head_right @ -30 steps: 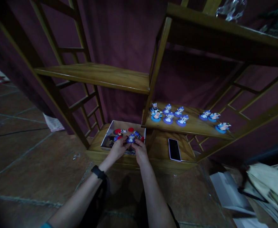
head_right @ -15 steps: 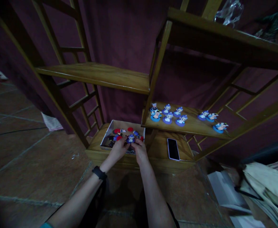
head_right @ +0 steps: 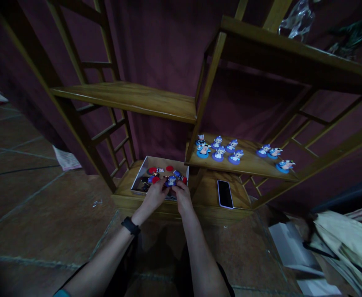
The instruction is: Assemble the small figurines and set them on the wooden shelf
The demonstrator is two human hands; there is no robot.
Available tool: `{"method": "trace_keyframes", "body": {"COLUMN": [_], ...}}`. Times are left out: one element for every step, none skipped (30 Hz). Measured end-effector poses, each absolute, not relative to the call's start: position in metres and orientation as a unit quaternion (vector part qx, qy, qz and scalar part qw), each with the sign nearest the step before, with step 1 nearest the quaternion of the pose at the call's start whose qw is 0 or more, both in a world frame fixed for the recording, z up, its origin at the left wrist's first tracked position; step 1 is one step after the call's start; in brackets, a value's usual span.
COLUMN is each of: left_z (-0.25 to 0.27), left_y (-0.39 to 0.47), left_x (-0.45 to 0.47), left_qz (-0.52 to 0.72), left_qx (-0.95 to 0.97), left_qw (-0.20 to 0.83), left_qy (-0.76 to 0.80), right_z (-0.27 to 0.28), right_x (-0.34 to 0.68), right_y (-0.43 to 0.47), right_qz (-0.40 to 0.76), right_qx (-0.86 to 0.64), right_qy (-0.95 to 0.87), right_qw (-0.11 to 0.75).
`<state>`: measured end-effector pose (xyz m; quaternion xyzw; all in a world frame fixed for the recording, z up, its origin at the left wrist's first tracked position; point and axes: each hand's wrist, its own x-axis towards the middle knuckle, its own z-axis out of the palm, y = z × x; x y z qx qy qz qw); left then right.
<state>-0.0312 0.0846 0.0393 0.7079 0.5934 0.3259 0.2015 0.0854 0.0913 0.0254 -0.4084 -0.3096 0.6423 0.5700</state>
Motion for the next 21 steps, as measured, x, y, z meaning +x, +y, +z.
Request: {"method": "trace_keyframes", "body": {"left_z": [0.0391,0.0389,0.0387,0.0385,0.0384,0.0383,0.0381,0.038,0.0377,0.0375,0.0372,0.0369,0.0367,0.0366,0.0367,0.0369,0.0373,0.0379,0.0386,0.0393,0.0401], "left_y": [0.0845,0.0844,0.0843,0.0842,0.0841,0.0841,0.0841,0.0842,0.0844,0.0847,0.0851,0.0855,0.0859,0.0863,0.0866,0.0868,0.0868,0.0866,0.0863,0.0859,0.0853], "left_x": [-0.0308,-0.0304,-0.03,-0.0297,-0.0295,-0.0293,-0.0293,-0.0292,-0.0292,-0.0292,-0.0292,-0.0291,-0.029,-0.0288,-0.0286,-0.0284,-0.0281,-0.0279,-0.0276,-0.0273,-0.027], "left_qz": [0.328,0.329,0.33,0.33,0.33,0.33,0.329,0.329,0.33,0.331,0.334,0.337,0.338,0.338,0.337,0.335,0.334,0.336,0.338,0.34,0.343], "left_qx": [0.707,0.707,0.706,0.706,0.705,0.705,0.705,0.705,0.706,0.706,0.706,0.706,0.705,0.704,0.702,0.7,0.698,0.696,0.695,0.695,0.696], "left_qw": [0.198,0.196,0.194,0.193,0.191,0.19,0.188,0.187,0.186,0.185,0.184,0.185,0.185,0.187,0.19,0.194,0.196,0.197,0.197,0.197,0.197], "left_qy": [0.594,0.595,0.595,0.596,0.597,0.599,0.6,0.6,0.599,0.598,0.597,0.595,0.595,0.596,0.598,0.6,0.603,0.604,0.604,0.602,0.6], "right_z": [0.0242,0.0232,0.0225,0.0221,0.0221,0.0224,0.0229,0.0236,0.0243,0.0249,0.0253,0.0256,0.0258,0.0259,0.0262,0.0265,0.0269,0.0274,0.0279,0.0284,0.0288], "right_x": [0.0858,0.0861,0.0863,0.0862,0.086,0.0855,0.0849,0.0841,0.0834,0.0826,0.082,0.0816,0.0814,0.0814,0.0816,0.082,0.0824,0.0829,0.0833,0.0836,0.0838], "right_y": [0.0915,0.0916,0.0917,0.0918,0.0917,0.0916,0.0914,0.0913,0.0912,0.0911,0.0911,0.0911,0.0911,0.0911,0.091,0.0908,0.0906,0.0903,0.0899,0.0896,0.0893], "right_qz": [0.643,0.643,0.643,0.643,0.643,0.643,0.642,0.64,0.638,0.637,0.637,0.637,0.637,0.638,0.639,0.64,0.64,0.64,0.64,0.639,0.64], "right_qx": [-0.412,-0.415,-0.417,-0.419,-0.421,-0.423,-0.426,-0.43,-0.433,-0.435,-0.436,-0.436,-0.435,-0.435,-0.434,-0.434,-0.434,-0.433,-0.434,-0.434,-0.435], "right_qy": [-0.315,-0.319,-0.323,-0.325,-0.325,-0.323,-0.319,-0.315,-0.31,-0.306,-0.303,-0.3,-0.298,-0.296,-0.296,-0.296,-0.298,-0.301,-0.303,-0.304,-0.305], "right_qw": [0.564,0.559,0.555,0.552,0.551,0.551,0.552,0.554,0.556,0.558,0.559,0.561,0.562,0.562,0.561,0.561,0.56,0.559,0.558,0.557,0.556]}}
